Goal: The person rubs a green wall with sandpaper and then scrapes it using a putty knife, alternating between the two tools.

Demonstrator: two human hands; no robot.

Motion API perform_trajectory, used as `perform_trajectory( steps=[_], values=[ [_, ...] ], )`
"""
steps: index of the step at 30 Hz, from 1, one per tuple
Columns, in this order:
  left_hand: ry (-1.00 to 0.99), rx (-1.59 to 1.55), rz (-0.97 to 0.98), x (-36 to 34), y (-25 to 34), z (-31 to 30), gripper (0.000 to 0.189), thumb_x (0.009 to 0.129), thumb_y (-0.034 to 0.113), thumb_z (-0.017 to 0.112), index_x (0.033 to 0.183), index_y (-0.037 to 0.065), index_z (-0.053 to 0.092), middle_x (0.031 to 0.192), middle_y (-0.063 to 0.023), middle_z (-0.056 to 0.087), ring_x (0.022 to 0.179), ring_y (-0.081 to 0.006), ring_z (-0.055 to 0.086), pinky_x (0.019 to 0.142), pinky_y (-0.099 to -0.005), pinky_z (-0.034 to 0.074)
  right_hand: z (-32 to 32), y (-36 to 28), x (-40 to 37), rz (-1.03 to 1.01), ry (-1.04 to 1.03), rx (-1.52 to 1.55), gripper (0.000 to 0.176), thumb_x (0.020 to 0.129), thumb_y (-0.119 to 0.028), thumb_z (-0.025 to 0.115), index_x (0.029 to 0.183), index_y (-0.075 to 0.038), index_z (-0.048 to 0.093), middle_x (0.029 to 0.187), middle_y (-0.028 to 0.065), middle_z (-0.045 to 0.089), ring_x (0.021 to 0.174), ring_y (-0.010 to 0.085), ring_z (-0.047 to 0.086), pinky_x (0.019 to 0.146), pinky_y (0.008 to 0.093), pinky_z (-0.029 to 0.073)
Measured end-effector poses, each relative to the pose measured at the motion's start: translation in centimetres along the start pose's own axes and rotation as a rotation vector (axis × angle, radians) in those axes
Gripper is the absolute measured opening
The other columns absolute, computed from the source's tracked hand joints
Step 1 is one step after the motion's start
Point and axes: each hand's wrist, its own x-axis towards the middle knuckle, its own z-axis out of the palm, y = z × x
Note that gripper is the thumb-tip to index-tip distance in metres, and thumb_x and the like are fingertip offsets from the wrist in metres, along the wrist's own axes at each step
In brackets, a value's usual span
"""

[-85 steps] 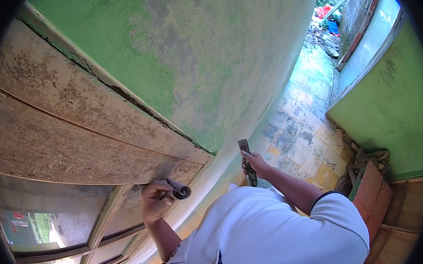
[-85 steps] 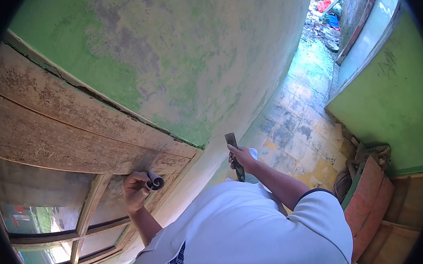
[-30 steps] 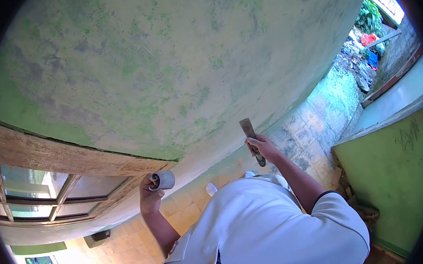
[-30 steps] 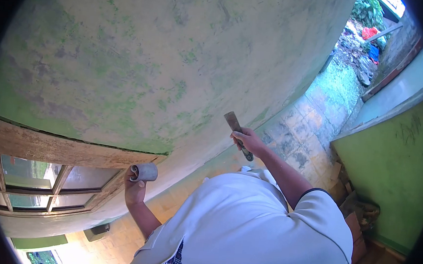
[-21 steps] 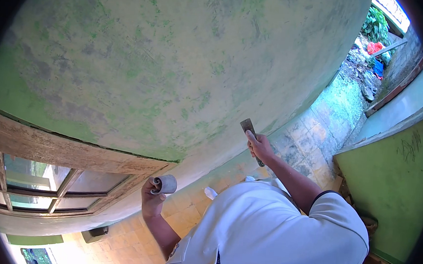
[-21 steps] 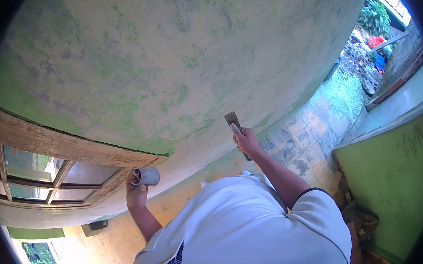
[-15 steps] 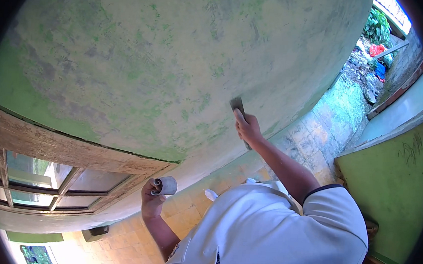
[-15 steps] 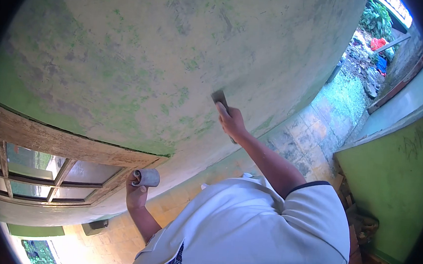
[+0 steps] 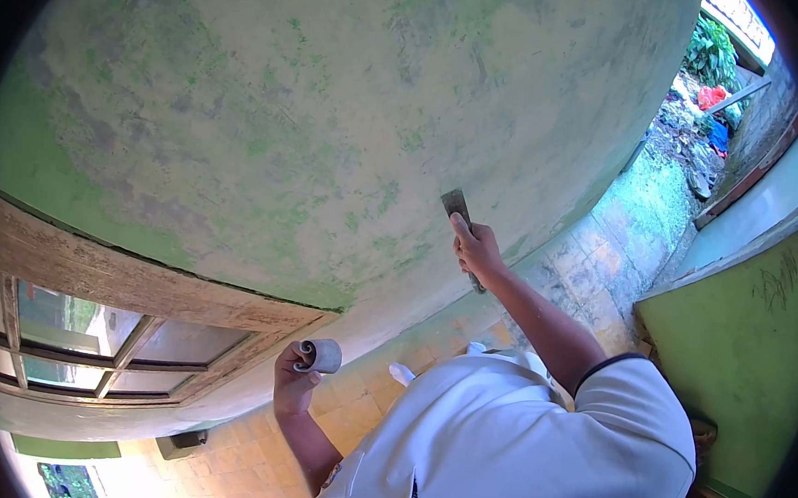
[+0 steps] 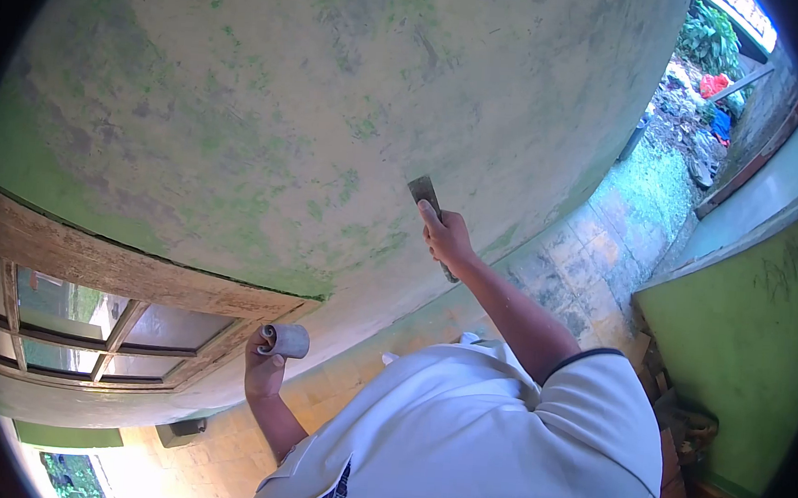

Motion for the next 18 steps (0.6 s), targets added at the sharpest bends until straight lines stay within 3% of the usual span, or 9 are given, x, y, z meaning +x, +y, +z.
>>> perform_trajectory(
  steps=[6,9,13,16,18],
  values=[
    [-0.013,0.020,0.008,-0.2,-0.4,0.1,0.033,0.063,0.004,0.076,0.083,0.009,0.050,0.080,0.0039,0.050,0.077,-0.0079,0.048,0.073,-0.0227,0.036,-2.4,4.2,-2.3,0.185,-0.018,-0.098,0.053,0.086,-0.053,0.053,0.058,-0.009,0.042,0.045,-0.0023,0.035,0.033,0.0091,0.035,0.034,0.0263,0.030],
    [-0.006,0.013,0.015,-0.2,0.1,0.4,0.033,0.063,0.005,0.076,0.083,0.010,0.050,0.080,0.0037,0.049,0.077,-0.0081,0.047,0.073,-0.0229,0.036,-1.2,2.6,-0.5,0.069,-0.002,-0.091,0.053,0.086,-0.053,0.053,0.058,-0.009,0.042,0.045,-0.0023,0.035,0.033,0.0088,0.034,0.034,0.0264,0.029],
    [-0.014,0.024,-0.005,-0.1,0.0,0.6,0.033,0.064,0.006,0.076,0.082,0.010,0.049,0.079,0.0035,0.050,0.076,-0.0087,0.047,0.073,-0.0232,0.036,-0.4,0.2,0.2,0.067,-0.007,-0.025,0.054,0.086,-0.053,0.053,0.056,-0.009,0.042,0.045,-0.0017,0.036,0.033,0.0095,0.036,0.034,0.0265,0.030],
    [-0.024,0.013,-0.015,0.1,-0.6,0.1,0.033,0.064,0.007,0.076,0.082,0.010,0.049,0.080,0.0033,0.050,0.076,-0.0090,0.047,0.073,-0.0235,0.036,-1.5,1.3,-0.9,0.094,-0.024,0.002,0.055,0.086,-0.053,0.053,0.055,-0.008,0.043,0.045,-0.0005,0.038,0.034,0.0103,0.038,0.034,0.0268,0.032],
    [-0.022,0.018,-0.010,0.1,-0.7,0.3,0.033,0.064,0.007,0.076,0.082,0.010,0.049,0.079,0.0033,0.049,0.076,-0.0091,0.047,0.073,-0.0236,0.036,-2.2,3.6,-2.1,0.093,0.020,-0.161,0.055,0.086,-0.053,0.052,0.056,-0.008,0.044,0.045,0.0002,0.040,0.034,0.0102,0.040,0.034,0.0263,0.032]
  ],
)
